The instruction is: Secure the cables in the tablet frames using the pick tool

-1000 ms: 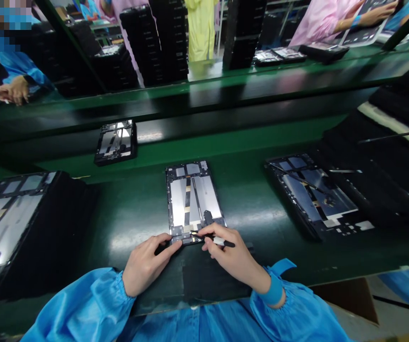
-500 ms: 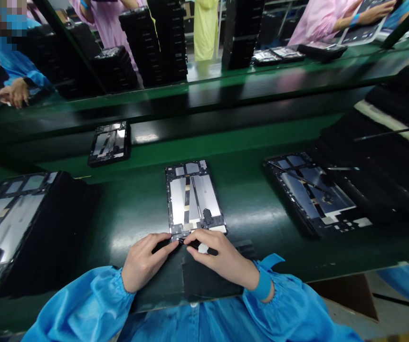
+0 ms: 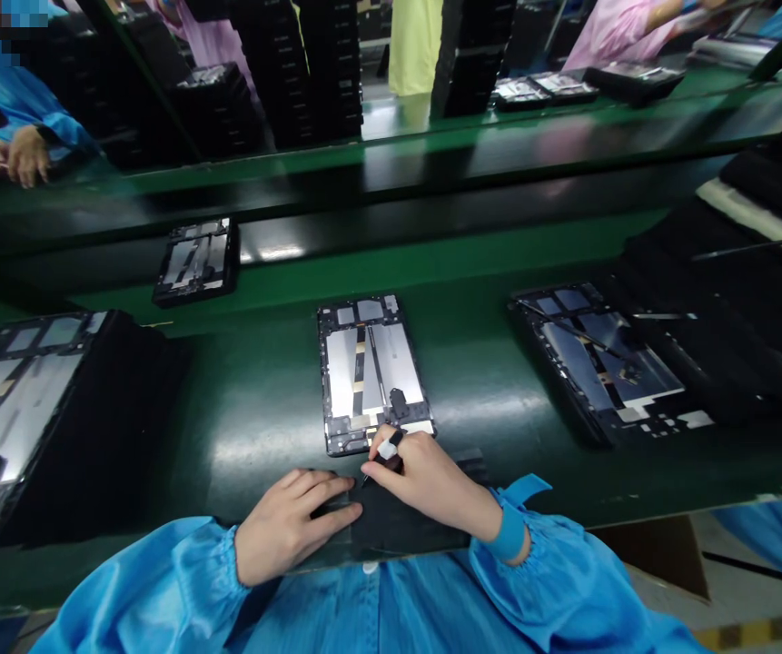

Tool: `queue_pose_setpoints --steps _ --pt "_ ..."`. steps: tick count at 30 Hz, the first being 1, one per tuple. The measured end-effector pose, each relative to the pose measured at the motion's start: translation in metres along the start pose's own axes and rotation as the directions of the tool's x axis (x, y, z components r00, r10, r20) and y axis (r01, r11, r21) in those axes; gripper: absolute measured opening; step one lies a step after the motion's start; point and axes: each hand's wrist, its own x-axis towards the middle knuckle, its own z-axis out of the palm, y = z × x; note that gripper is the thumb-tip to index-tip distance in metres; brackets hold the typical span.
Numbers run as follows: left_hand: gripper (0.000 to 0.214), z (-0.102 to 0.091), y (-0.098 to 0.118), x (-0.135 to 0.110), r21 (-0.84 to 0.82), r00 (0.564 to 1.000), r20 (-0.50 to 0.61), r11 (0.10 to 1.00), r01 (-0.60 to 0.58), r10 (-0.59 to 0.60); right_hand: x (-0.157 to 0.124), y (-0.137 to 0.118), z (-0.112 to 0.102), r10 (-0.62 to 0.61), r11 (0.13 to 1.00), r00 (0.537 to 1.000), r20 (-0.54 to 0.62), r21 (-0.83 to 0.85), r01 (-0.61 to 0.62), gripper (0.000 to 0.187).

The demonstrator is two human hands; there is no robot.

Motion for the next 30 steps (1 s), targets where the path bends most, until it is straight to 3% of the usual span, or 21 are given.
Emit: queue_pose_setpoints --steps 3,10,15,18,23,30 --pt "0.029 0.001 0.0 0.0 0.006 1.0 0.0 1.0 0.008 -0.008 0.005 -0.006 -0.001 -0.034 0.994 0.999 0.0 -0.101 0.034 0.008" --pt "0.029 0.001 0.001 0.001 -0.004 1.0 -0.009 1.0 0.015 -0.015 0.003 -0.001 0.006 -0.025 0.999 0.999 0.024 -0.045 0.026 0.012" --pt "0.029 -0.001 0.001 0.001 -0.034 1.0 -0.019 0.999 0.021 -0.022 0.002 0.005 -0.002 0.026 0.942 0.999 -0.031 0.335 -0.014 0.019" --pt "0.026 -0.005 -0.005 0.006 -0.052 0.996 -0.08 0.998 0.037 -0.041 0.016 -0.003 -0.016 0.066 0.907 0.995 -0.076 0.421 -0.028 0.025" --pt "0.016 -0.01 -0.024 0.016 -0.017 0.965 -0.233 0.993 0.116 -0.117 0.052 -0.015 -0.025 0.147 0.902 0.988 0.058 0.403 -0.157 0.031" --pt "0.015 -0.001 -0.03 0.013 0.002 0.956 -0.259 0.99 0.141 -0.135 0.065 -0.015 -0.02 0.16 0.915 0.98 0.12 0.354 -0.193 0.034"
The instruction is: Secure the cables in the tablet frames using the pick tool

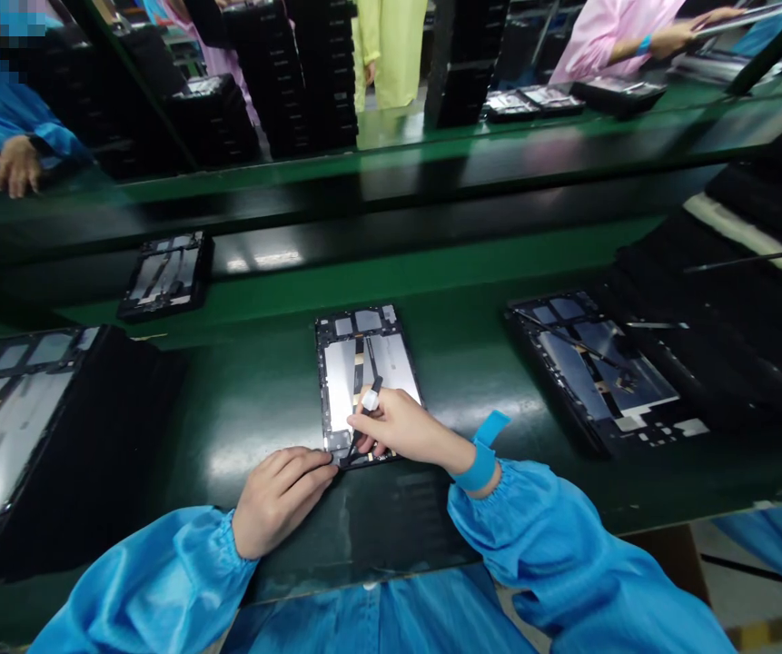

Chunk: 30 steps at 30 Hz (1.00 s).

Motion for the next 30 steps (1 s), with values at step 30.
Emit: queue_pose_setpoints --steps 30 --pt "0.025 -0.0048 0.0021 0.0011 0.087 0.999 0.034 0.995 -0.043 0.04 -0.0028 0.0043 0.0031 -0.032 0.997 0.999 -0.019 -0.078 0.03 0.015"
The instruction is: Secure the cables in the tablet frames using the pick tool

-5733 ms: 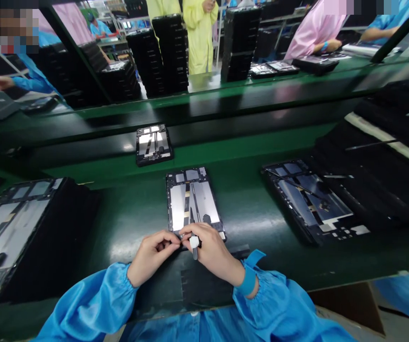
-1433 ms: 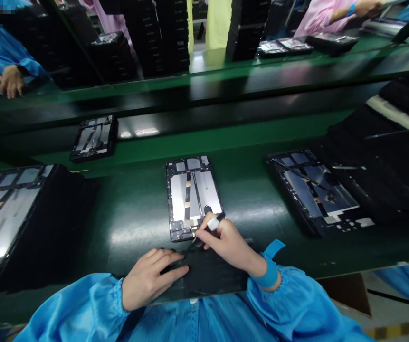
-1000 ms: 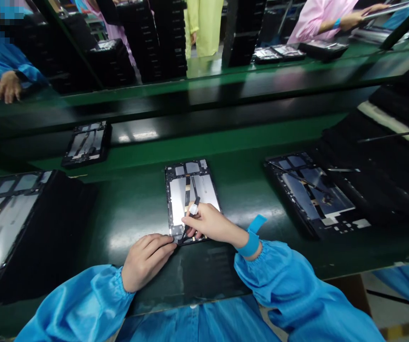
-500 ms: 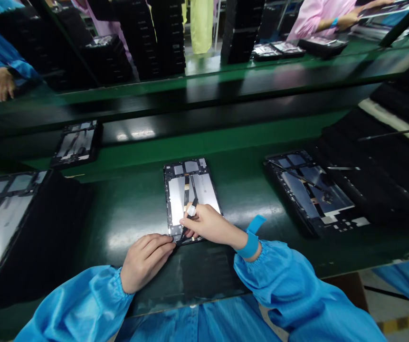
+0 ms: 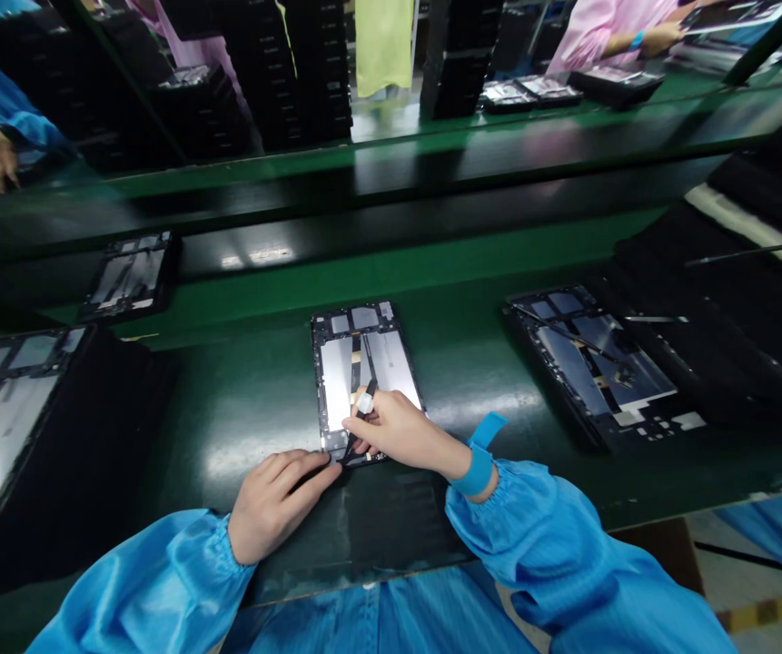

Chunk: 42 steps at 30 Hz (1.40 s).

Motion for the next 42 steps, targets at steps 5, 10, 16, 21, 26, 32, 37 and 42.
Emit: queue_pose_setpoints --steps 5,10,16,21,26,32,37,42 --pt "0.032 -0.006 -0.001 0.002 0.068 0.996 0.062 0.996 -0.062 0.058 -0.002 -0.001 -0.001 0.011 1.0 1.0 -0.014 0.01 -0.011 0.014" --pt "0.03 -0.005 -0.004 0.006 -0.005 0.996 0.087 0.999 -0.032 0.032 -0.019 0.01 -0.012 -0.089 0.996 0.986 -0.14 -0.032 0.085 0.016" --pt "0.027 -0.002 -0.005 0.004 -0.039 0.999 0.047 0.999 0.004 -0.003 -0.033 0.018 -0.014 -0.16 0.972 0.971 -0.179 -0.198 0.124 0.017" --pt "0.026 0.002 -0.004 0.002 -0.03 0.999 0.021 0.999 0.025 -0.024 -0.03 0.016 -0.012 -0.136 0.983 0.978 -0.156 -0.142 0.114 0.015" --pt "0.022 0.004 -0.003 0.002 -0.023 1.0 0.002 0.999 0.029 -0.029 -0.03 0.019 -0.012 -0.102 0.995 0.981 -0.164 -0.037 0.097 0.017" --pt "0.033 0.004 -0.004 0.001 0.053 0.998 0.063 0.998 -0.026 0.023 -0.03 0.018 -0.011 -0.107 0.993 0.978 -0.181 -0.064 0.097 0.015" --pt "0.037 0.003 -0.003 0.001 0.116 0.995 0.097 0.993 -0.037 0.026 -0.03 0.016 -0.011 -0.097 0.994 0.978 -0.186 -0.062 0.087 0.016" --pt "0.036 0.002 -0.001 0.002 0.129 0.994 0.107 0.991 -0.02 0.006 -0.029 0.016 -0.011 -0.115 0.992 0.977 -0.18 -0.074 0.104 0.017"
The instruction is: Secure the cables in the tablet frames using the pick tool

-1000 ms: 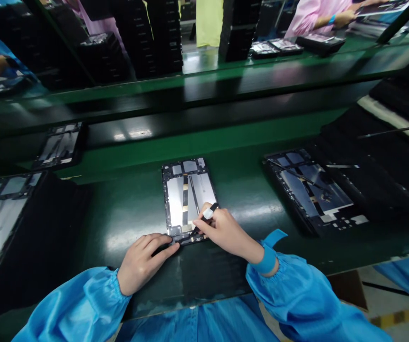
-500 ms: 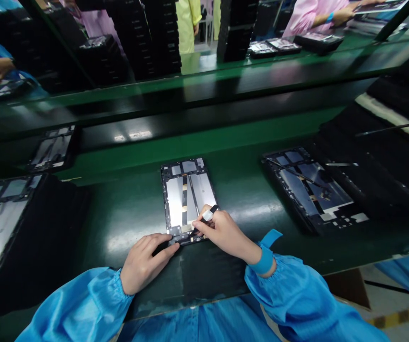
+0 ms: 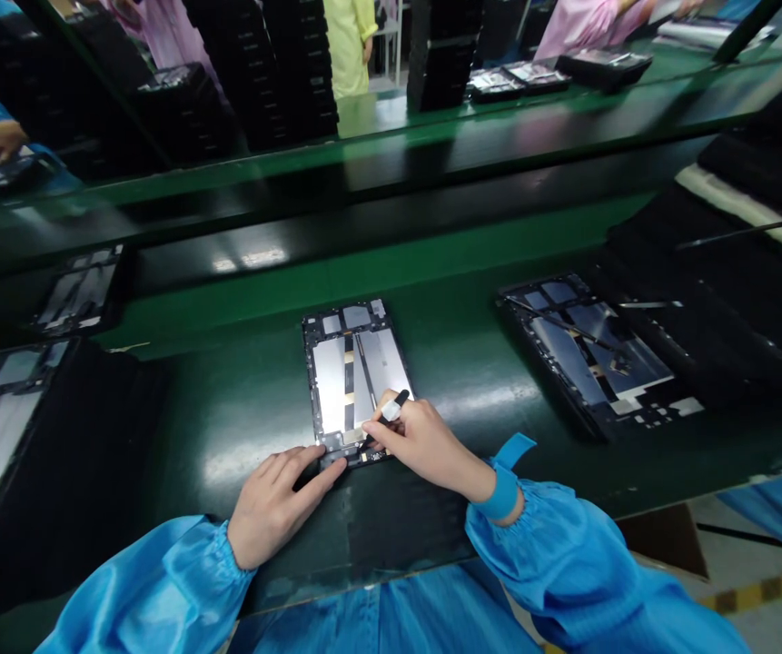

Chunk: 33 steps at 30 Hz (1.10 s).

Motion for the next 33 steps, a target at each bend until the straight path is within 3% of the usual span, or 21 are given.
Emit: queue_pose_setpoints --steps 6,10,15,19,21,24,26,27,28,31,33 --pt "0.034 -0.001 0.01 0.013 0.013 0.996 0.075 0.998 0.054 -0.055 0.0 0.0 0.001 -0.04 0.999 0.999 -0.027 -0.038 0.039 0.018" --pt "0.033 -0.002 0.003 0.017 -0.066 0.993 0.115 0.997 0.034 -0.026 0.0 0.002 0.001 -0.021 1.0 0.996 -0.083 0.016 0.022 0.022" --pt "0.027 -0.002 -0.014 0.008 -0.237 1.0 0.012 0.971 -0.011 0.014 0.003 0.003 0.002 0.032 0.991 0.993 -0.113 0.131 -0.017 0.027" --pt "0.018 0.002 -0.01 0.012 -0.191 0.992 -0.124 0.98 -0.062 0.038 0.005 0.005 0.004 0.031 0.977 0.99 -0.136 0.212 -0.001 0.032" --pt "0.024 0.006 -0.003 0.02 -0.13 0.989 -0.129 0.988 -0.085 0.068 0.003 0.009 0.004 0.008 0.973 0.981 -0.192 0.229 0.037 0.035" --pt "0.037 0.018 -0.002 0.047 -0.031 0.999 0.025 0.998 -0.048 0.049 0.0 0.018 0.001 0.026 0.971 0.895 -0.445 0.226 0.083 0.038" --pt "0.036 0.027 -0.017 0.078 0.047 0.992 0.116 0.998 0.047 -0.053 0.0 0.027 -0.003 0.061 0.973 0.812 -0.58 0.217 0.083 0.039" --pt "0.035 0.03 -0.029 0.096 0.09 0.982 0.142 0.99 0.111 -0.123 0.001 0.031 -0.005 0.069 0.974 0.8 -0.596 0.213 0.074 0.039" --pt "0.033 0.032 -0.043 0.115 0.135 0.975 0.128 0.977 0.163 -0.18 0.003 0.035 -0.007 0.073 0.977 0.804 -0.59 0.204 0.061 0.04" --pt "0.042 0.03 -0.088 0.17 0.239 0.935 0.034 0.911 0.335 -0.352 0.009 0.042 -0.007 0.062 0.984 0.879 -0.473 0.178 0.027 0.041" --pt "0.041 0.024 -0.105 0.194 0.271 0.901 -0.018 0.866 0.421 -0.432 0.013 0.043 -0.005 0.047 0.987 0.915 -0.401 0.158 0.018 0.043"
